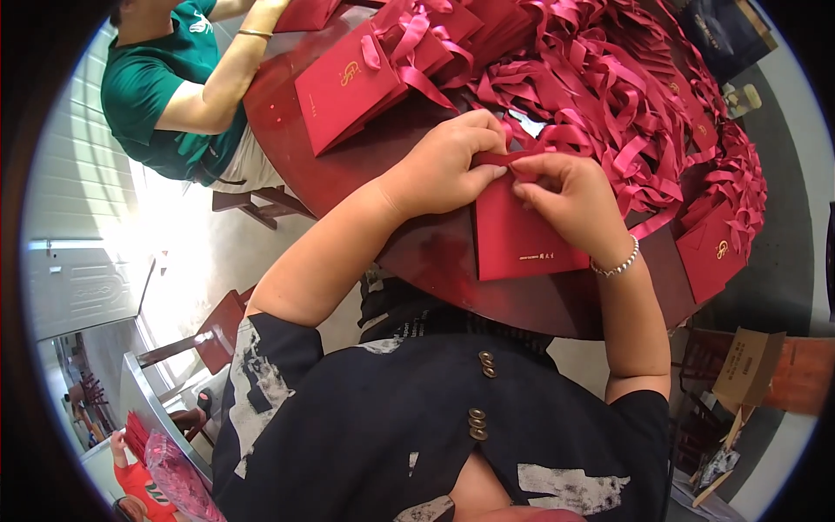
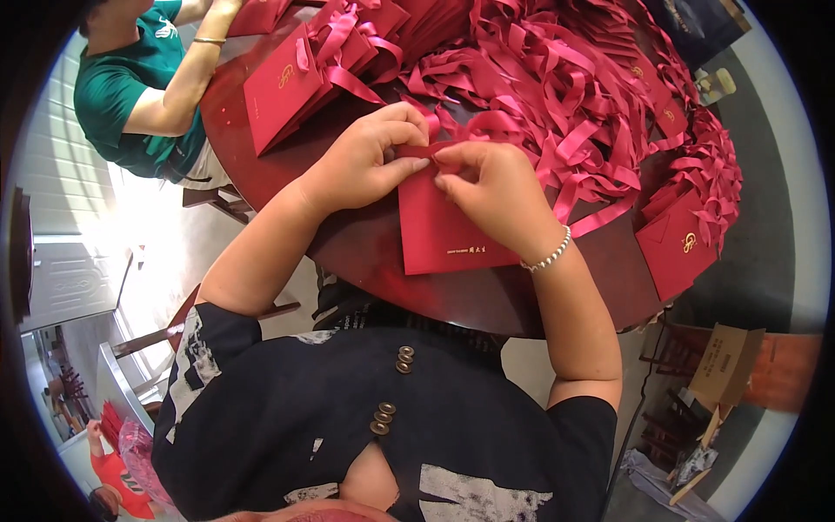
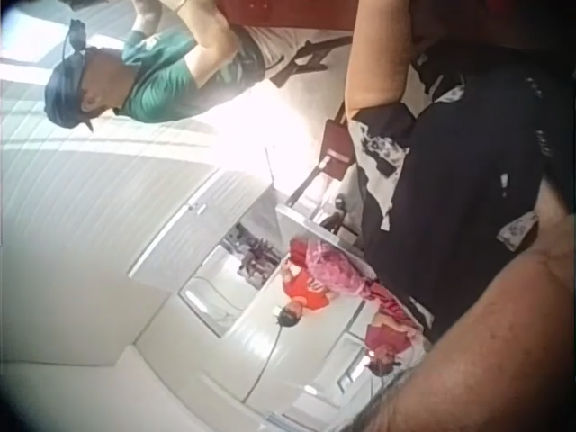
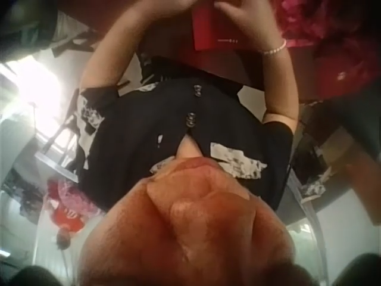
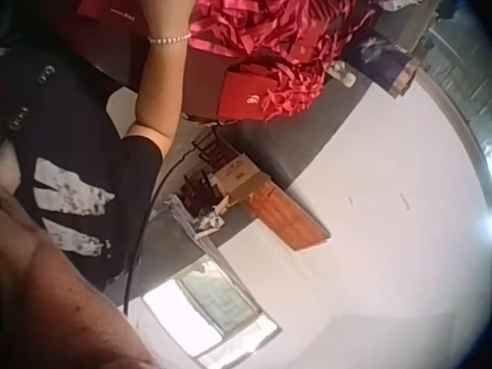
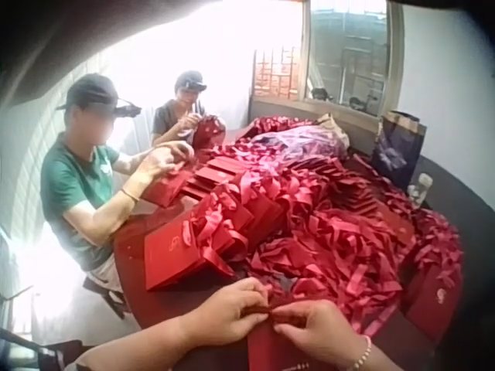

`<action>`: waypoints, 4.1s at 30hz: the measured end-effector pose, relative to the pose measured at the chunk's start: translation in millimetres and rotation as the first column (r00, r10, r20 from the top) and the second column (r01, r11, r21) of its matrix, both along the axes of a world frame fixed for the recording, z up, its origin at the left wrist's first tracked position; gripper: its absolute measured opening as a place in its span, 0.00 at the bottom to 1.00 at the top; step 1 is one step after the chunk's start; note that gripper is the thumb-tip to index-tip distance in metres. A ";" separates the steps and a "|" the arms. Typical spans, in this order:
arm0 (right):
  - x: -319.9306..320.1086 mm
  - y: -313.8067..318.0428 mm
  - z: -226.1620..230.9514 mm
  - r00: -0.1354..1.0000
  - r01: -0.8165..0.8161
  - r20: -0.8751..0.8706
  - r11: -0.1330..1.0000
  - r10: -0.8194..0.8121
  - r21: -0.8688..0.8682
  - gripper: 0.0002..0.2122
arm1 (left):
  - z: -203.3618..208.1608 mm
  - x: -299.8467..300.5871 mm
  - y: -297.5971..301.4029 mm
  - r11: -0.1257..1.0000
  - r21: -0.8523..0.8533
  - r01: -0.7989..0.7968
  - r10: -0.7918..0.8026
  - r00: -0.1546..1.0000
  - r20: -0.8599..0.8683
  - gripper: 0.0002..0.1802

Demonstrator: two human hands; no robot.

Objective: The person attaches ribbon handles to paper gift bags by threading ribbon straps through the slits of each bag by hand.

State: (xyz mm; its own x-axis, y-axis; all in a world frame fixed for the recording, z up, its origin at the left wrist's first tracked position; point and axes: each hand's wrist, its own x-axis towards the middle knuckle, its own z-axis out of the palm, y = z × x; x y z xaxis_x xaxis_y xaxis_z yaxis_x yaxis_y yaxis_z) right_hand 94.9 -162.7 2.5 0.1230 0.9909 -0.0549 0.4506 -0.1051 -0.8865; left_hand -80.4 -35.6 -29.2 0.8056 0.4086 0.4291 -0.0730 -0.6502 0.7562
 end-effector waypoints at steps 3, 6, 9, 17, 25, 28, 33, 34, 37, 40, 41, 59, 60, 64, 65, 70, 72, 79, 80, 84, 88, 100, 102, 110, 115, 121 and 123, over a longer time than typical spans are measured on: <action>7.9 -2.8 -0.6 0.993 -0.063 0.104 0.987 0.048 0.151 0.08 | 0.7 0.6 4.6 0.990 -0.078 0.114 -0.112 0.993 0.033 0.08; 13.2 -2.5 -8.9 0.934 -0.205 0.353 0.889 0.053 0.410 0.08 | 6.5 0.9 2.8 0.985 -0.081 0.155 -0.154 0.988 0.025 0.08; 8.5 -5.4 0.9 0.855 -0.236 0.518 0.861 -0.037 0.451 0.08 | 18.3 -0.3 -3.6 0.982 -0.073 0.172 -0.174 0.984 -0.026 0.09; 42.3 -27.9 52.4 0.960 -0.265 0.200 0.861 0.195 0.434 0.09 | 63.9 -0.9 -32.3 0.952 0.227 0.204 -0.205 0.979 -0.018 0.10; 56.9 -33.4 49.8 0.864 -0.500 0.191 0.835 0.465 0.230 0.07 | 62.3 13.5 -45.5 0.917 0.272 0.291 -0.307 0.952 0.018 0.09; 61.9 -29.3 35.8 0.851 -0.525 0.220 0.791 0.477 0.314 0.08 | 58.3 18.3 -42.6 0.937 0.014 0.350 -0.349 0.937 -0.026 0.08; 57.4 -25.6 32.8 0.864 -0.500 0.312 0.738 0.394 0.452 0.04 | 48.9 21.5 -31.0 0.868 -0.320 0.379 -0.390 0.920 0.034 0.06; 62.2 -24.2 30.0 0.867 -0.497 0.309 0.739 0.392 0.455 0.04 | 48.4 21.9 -29.0 0.848 -0.340 0.407 -0.414 0.909 0.054 0.06; 92.4 -22.1 21.2 0.800 -0.321 0.599 0.821 -0.032 0.473 0.01 | 53.8 25.8 -33.0 0.822 -0.285 0.493 -0.504 0.863 0.040 0.07; 99.0 -16.2 11.4 0.876 -0.013 0.387 0.789 -0.286 0.614 0.04 | 48.6 28.6 -29.3 0.834 -0.272 0.479 -0.497 0.868 0.005 0.07; 99.3 -14.9 8.8 0.877 -0.014 0.387 0.789 -0.285 0.614 0.04 | 44.0 28.1 -24.7 0.847 -0.308 0.435 -0.452 0.892 0.016 0.07; 63.7 -19.4 21.9 0.972 -0.224 -0.118 0.954 0.204 -0.200 0.25 | 25.9 23.4 -31.2 0.830 -0.306 0.466 -0.470 0.880 0.065 0.08; 59.4 -16.1 15.2 0.946 -0.273 -0.221 0.951 0.238 -0.145 0.24 | 23.5 25.6 -32.9 0.810 -0.308 0.498 -0.499 0.863 0.083 0.09; 52.5 -12.0 11.5 0.961 -0.249 -0.163 0.955 0.223 -0.159 0.19 | 21.7 17.8 -26.8 0.868 -0.259 0.424 -0.442 0.897 -0.016 0.08; 49.5 -11.6 6.3 0.963 -0.202 -0.202 0.974 0.178 -0.105 0.18 | 22.1 19.6 -29.8 0.866 -0.257 0.430 -0.447 0.894 -0.010 0.08; 53.5 -14.3 8.4 0.949 -0.191 0.259 0.981 0.180 0.020 0.12 | 25.9 17.8 -43.2 0.859 -0.395 0.327 -0.343 0.939 0.032 0.06; 56.5 -9.5 -5.5 0.908 -0.214 0.403 0.954 0.114 0.212 0.12 | 25.8 19.0 -39.9 0.872 -0.343 0.348 -0.363 0.932 0.024 0.06; 98.9 -22.4 27.6 0.957 0.289 -0.050 0.954 -0.286 0.075 0.19 | 25.6 32.4 -28.5 0.875 -0.391 0.287 -0.285 0.956 0.065 0.04; 98.7 -32.7 36.3 0.972 0.219 -0.098 0.974 -0.214 0.049 0.20 | 21.8 33.0 -28.8 0.797 -0.526 0.296 -0.253 0.955 0.154 0.04; 85.7 -74.9 31.6 0.983 0.180 -0.005 0.976 -0.181 0.122 0.15 | 27.8 36.7 -28.7 0.794 -0.544 0.272 -0.226 0.962 0.151 0.07; 79.7 -117.4 23.9 0.926 0.198 -0.333 0.980 -0.176 0.035 0.11 | 35.7 42.8 -41.9 0.878 -0.371 0.302 -0.249 0.951 0.185 0.15; 108.5 -224.1 78.1 -0.330 0.452 0.455 0.285 -0.827 0.845 0.07 | 26.1 66.7 -48.6 0.756 -0.542 0.366 -0.367 0.923 0.112 0.11; 125.3 -205.9 49.1 -0.322 0.461 0.500 0.328 -0.804 0.825 0.08 | 24.0 64.3 -49.3 0.780 -0.520 0.348 -0.350 0.932 0.097 0.11; 180.4 -135.0 -26.4 0.297 0.729 0.184 0.347 -0.937 0.590 0.16 | 15.3 59.3 -47.9 0.811 -0.542 0.222 -0.322 0.942 -0.097 0.10; 171.1 -151.0 -20.4 0.372 0.500 0.327 0.484 -0.869 0.718 0.09 | 5.3 54.7 -37.2 0.819 -0.541 0.191 -0.295 0.949 -0.111 0.10; 156.2 -149.7 -11.8 0.439 0.405 0.365 0.543 -0.821 0.735 0.07 | -2.3 61.5 -35.5 0.821 -0.525 0.223 -0.325 0.939 -0.110 0.08; 144.3 -137.8 -1.3 0.562 0.424 0.351 0.625 -0.749 0.655 0.07 | -0.9 66.2 -38.2 0.885 -0.401 0.236 -0.313 0.940 -0.138 0.07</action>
State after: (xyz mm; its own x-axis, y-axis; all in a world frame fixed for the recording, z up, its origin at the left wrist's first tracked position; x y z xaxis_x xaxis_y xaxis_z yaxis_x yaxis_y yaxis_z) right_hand 239.2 -300.5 1.2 0.5287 0.5394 0.6554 0.8381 -0.2094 -0.5037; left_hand -14.2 -73.8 -30.1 0.9596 0.2575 0.1132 -0.0343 -0.2923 0.9557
